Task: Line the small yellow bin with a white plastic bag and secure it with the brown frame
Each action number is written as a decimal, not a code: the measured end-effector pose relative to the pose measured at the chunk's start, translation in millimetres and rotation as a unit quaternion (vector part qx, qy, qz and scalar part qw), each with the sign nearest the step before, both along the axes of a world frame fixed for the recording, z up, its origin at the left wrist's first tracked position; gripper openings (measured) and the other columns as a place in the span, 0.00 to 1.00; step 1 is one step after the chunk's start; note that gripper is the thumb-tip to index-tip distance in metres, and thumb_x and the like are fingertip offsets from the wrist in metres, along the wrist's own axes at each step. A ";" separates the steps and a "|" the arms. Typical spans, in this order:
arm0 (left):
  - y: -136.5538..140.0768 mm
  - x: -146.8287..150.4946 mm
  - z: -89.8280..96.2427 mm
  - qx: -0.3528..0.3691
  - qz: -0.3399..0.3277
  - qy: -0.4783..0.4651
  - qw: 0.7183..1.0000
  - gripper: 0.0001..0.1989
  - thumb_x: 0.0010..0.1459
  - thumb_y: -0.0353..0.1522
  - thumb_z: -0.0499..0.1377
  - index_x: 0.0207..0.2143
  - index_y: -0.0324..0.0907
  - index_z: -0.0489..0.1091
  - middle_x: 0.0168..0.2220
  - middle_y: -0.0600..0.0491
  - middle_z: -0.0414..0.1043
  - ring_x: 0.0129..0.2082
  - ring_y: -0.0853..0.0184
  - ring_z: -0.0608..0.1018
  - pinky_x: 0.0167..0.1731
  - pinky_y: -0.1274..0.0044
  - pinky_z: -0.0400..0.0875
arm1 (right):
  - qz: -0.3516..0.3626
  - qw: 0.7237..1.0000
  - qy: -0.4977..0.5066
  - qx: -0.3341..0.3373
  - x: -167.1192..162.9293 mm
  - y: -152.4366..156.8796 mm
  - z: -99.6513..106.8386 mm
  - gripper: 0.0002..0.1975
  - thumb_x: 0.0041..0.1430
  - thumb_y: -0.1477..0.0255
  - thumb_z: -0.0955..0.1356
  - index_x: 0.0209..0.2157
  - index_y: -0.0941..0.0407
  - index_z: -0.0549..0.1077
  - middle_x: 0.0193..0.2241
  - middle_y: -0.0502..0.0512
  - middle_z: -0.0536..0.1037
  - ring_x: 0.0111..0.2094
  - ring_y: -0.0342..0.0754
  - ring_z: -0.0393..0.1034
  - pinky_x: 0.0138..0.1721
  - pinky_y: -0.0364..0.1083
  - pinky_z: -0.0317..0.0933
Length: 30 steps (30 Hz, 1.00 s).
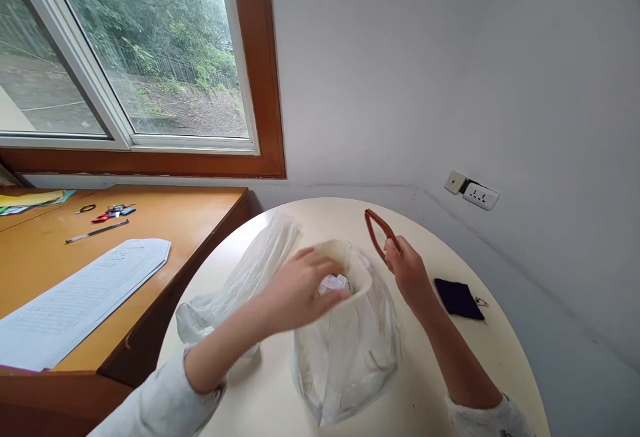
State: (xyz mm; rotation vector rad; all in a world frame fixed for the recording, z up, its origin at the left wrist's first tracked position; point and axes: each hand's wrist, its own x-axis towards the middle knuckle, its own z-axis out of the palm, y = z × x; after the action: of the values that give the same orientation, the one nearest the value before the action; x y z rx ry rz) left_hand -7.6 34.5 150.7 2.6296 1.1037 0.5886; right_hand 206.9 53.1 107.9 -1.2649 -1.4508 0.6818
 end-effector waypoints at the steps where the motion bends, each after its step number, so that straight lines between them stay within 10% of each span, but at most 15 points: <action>1: -7.7 1.4 -4.1 0.005 -0.018 0.018 1.000 0.16 0.57 0.43 0.51 0.43 0.45 0.69 0.39 0.51 0.73 0.42 0.62 0.72 0.52 0.67 0.56 | 0.003 1.000 -0.020 0.011 0.7 -3.3 3.5 0.14 0.59 0.60 0.57 0.26 0.54 0.60 0.20 0.46 0.58 0.21 0.41 0.51 0.23 0.41 0.49; 7: -19.2 1.1 -42.7 0.091 -0.031 0.049 0.994 0.09 0.59 0.35 0.50 0.31 0.42 0.68 0.32 0.51 0.73 0.36 0.65 0.74 0.54 0.64 0.53 | 0.032 0.984 -0.174 0.011 -14.2 -5.4 17.6 0.16 0.52 0.68 0.64 0.44 0.53 0.64 0.26 0.49 0.69 0.23 0.42 0.59 0.28 0.42 0.55; 14: -28.8 -13.0 -54.4 0.134 -0.015 -0.014 0.991 0.04 0.57 0.32 0.54 0.33 0.41 0.65 0.47 0.47 0.66 0.52 0.62 0.66 0.59 0.60 0.46 | 0.089 0.975 -0.189 -0.075 -22.6 3.6 9.1 0.22 0.49 0.73 0.63 0.49 0.49 0.60 0.42 0.53 0.73 0.38 0.47 0.69 0.37 0.45 0.60; 22: -46.8 -25.1 -67.0 -0.016 0.155 -0.193 0.969 0.35 0.56 0.40 0.55 0.61 0.47 0.41 0.64 0.45 0.34 0.63 0.56 0.43 0.58 0.60 0.51 | 0.025 0.980 -0.193 0.036 -20.7 -22.1 19.9 0.18 0.62 0.64 0.55 0.53 0.51 0.57 0.51 0.57 0.67 0.48 0.51 0.65 0.44 0.50 0.60; 30: -47.9 -28.2 -78.1 -0.064 0.138 -0.195 0.969 0.33 0.59 0.38 0.50 0.62 0.49 0.36 0.65 0.50 0.34 0.64 0.60 0.42 0.60 0.62 0.44 | 0.191 0.874 -0.411 0.174 -31.3 -35.1 25.6 0.14 0.63 0.72 0.57 0.48 0.55 0.66 0.32 0.54 0.73 0.34 0.47 0.66 0.36 0.47 0.60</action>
State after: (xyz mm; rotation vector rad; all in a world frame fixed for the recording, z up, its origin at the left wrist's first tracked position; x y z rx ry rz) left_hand -35.8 -13.4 72.6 2.1371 1.3301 1.0024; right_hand 175.6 18.1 133.4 -1.0145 -2.4428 0.0712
